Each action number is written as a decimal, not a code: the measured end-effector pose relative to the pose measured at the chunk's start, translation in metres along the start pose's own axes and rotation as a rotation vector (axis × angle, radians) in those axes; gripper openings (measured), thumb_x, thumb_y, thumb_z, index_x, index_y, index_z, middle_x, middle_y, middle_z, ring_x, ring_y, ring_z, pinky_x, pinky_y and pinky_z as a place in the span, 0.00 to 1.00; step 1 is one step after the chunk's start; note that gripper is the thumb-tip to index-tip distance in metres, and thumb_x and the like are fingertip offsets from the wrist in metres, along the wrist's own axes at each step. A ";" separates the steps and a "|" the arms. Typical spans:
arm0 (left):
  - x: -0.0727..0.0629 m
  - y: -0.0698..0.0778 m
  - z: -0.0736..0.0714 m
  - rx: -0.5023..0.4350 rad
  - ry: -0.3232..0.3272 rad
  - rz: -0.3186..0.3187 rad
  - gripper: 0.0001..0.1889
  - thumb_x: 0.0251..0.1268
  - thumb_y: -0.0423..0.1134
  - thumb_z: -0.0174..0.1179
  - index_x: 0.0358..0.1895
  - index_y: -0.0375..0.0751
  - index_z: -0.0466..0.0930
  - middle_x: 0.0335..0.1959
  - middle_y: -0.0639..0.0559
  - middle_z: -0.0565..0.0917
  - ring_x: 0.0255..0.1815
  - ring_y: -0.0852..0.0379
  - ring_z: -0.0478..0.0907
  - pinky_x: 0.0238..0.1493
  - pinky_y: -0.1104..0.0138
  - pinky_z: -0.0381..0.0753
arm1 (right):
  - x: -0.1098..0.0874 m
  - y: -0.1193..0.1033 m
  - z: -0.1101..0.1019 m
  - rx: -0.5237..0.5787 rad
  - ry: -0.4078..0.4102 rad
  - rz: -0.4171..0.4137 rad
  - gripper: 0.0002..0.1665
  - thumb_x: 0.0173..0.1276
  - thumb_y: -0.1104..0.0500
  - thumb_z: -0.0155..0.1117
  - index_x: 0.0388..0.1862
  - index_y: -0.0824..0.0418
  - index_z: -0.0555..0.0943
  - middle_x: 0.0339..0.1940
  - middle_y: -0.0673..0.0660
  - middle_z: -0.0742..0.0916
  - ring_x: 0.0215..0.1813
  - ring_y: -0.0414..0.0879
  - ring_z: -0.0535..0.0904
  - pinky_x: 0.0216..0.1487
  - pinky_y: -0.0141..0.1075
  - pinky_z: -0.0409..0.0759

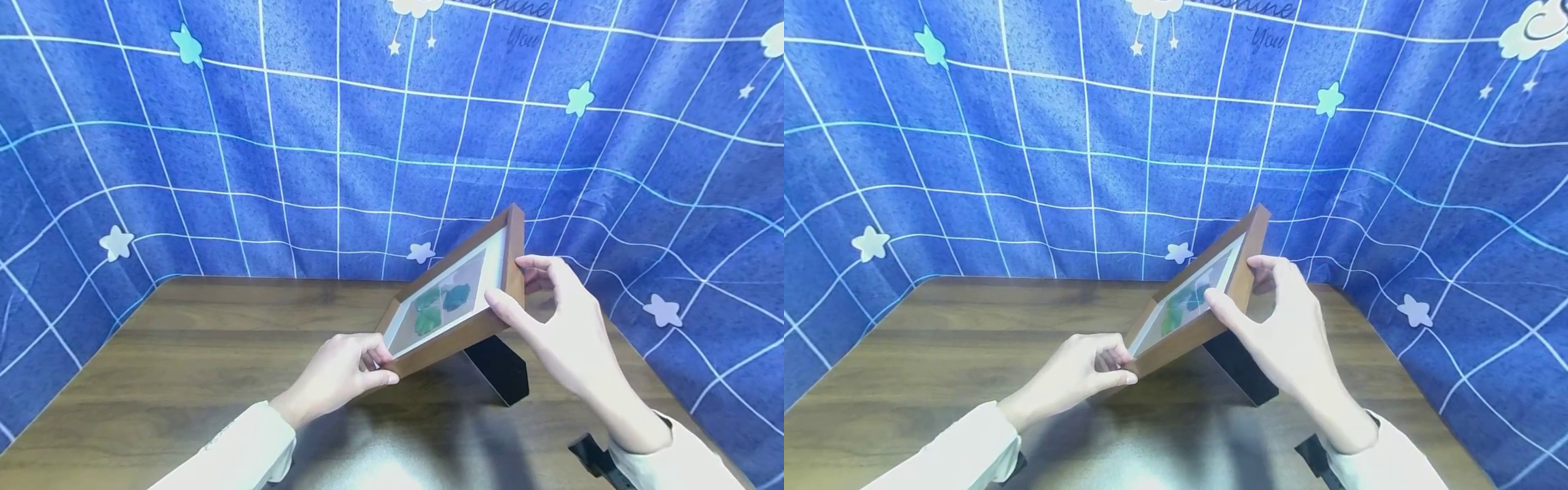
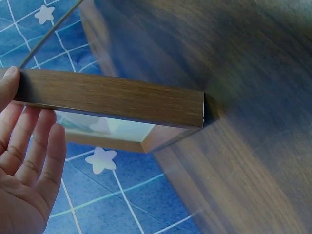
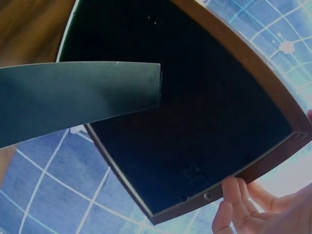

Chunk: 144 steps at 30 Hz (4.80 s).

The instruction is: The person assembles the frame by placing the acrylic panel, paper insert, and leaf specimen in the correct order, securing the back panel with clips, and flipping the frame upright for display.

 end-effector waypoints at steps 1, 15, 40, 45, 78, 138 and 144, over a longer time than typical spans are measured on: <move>0.000 0.001 0.001 0.003 0.001 0.002 0.09 0.55 0.40 0.76 0.32 0.51 0.83 0.29 0.63 0.86 0.28 0.71 0.80 0.33 0.70 0.81 | 0.000 0.001 -0.001 -0.002 0.007 -0.004 0.32 0.66 0.45 0.73 0.66 0.54 0.77 0.52 0.55 0.84 0.55 0.41 0.75 0.55 0.38 0.67; -0.003 0.035 0.025 0.030 -0.082 0.085 0.06 0.62 0.35 0.72 0.39 0.46 0.85 0.36 0.57 0.89 0.31 0.71 0.80 0.35 0.71 0.80 | 0.020 0.039 -0.009 0.344 0.013 0.044 0.15 0.73 0.60 0.65 0.57 0.59 0.83 0.46 0.36 0.88 0.51 0.33 0.82 0.53 0.22 0.75; -0.006 0.040 0.040 -0.112 -0.096 0.103 0.11 0.65 0.31 0.69 0.49 0.44 0.85 0.37 0.56 0.86 0.31 0.73 0.79 0.37 0.72 0.83 | -0.018 0.047 0.031 0.318 0.048 0.039 0.47 0.59 0.66 0.78 0.74 0.59 0.63 0.59 0.54 0.79 0.57 0.37 0.79 0.55 0.22 0.76; -0.006 0.040 0.041 -0.118 -0.099 0.113 0.11 0.65 0.32 0.68 0.50 0.44 0.85 0.38 0.57 0.87 0.31 0.72 0.79 0.38 0.72 0.83 | -0.023 0.047 0.035 0.342 0.056 0.012 0.44 0.60 0.69 0.75 0.72 0.62 0.65 0.58 0.53 0.79 0.56 0.38 0.80 0.57 0.23 0.75; 0.017 -0.076 -0.019 0.025 0.275 -0.269 0.20 0.82 0.37 0.45 0.68 0.33 0.73 0.58 0.33 0.83 0.62 0.36 0.79 0.64 0.45 0.74 | 0.029 0.106 0.032 0.773 -0.307 0.054 0.40 0.73 0.74 0.57 0.80 0.60 0.57 0.59 0.46 0.86 0.60 0.37 0.81 0.60 0.27 0.76; -0.012 -0.106 0.009 -0.559 -0.209 -0.407 0.27 0.81 0.33 0.49 0.76 0.37 0.52 0.71 0.19 0.61 0.68 0.22 0.66 0.36 0.48 0.88 | -0.028 0.142 0.094 0.269 -0.490 0.261 0.40 0.68 0.66 0.70 0.72 0.76 0.62 0.51 0.70 0.83 0.51 0.60 0.84 0.41 0.39 0.88; -0.009 -0.104 0.008 -0.522 -0.158 -0.388 0.26 0.81 0.32 0.48 0.74 0.35 0.51 0.67 0.19 0.65 0.65 0.22 0.69 0.33 0.51 0.89 | -0.015 0.148 0.101 0.269 -0.469 0.237 0.39 0.70 0.67 0.68 0.72 0.80 0.61 0.54 0.75 0.82 0.52 0.62 0.84 0.43 0.41 0.88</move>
Point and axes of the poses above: each hand's wrist, its own x-axis towards the middle knuckle, its own z-axis out of the palm, y = z × x, the point moved 8 cm from there along x, towards the middle knuckle
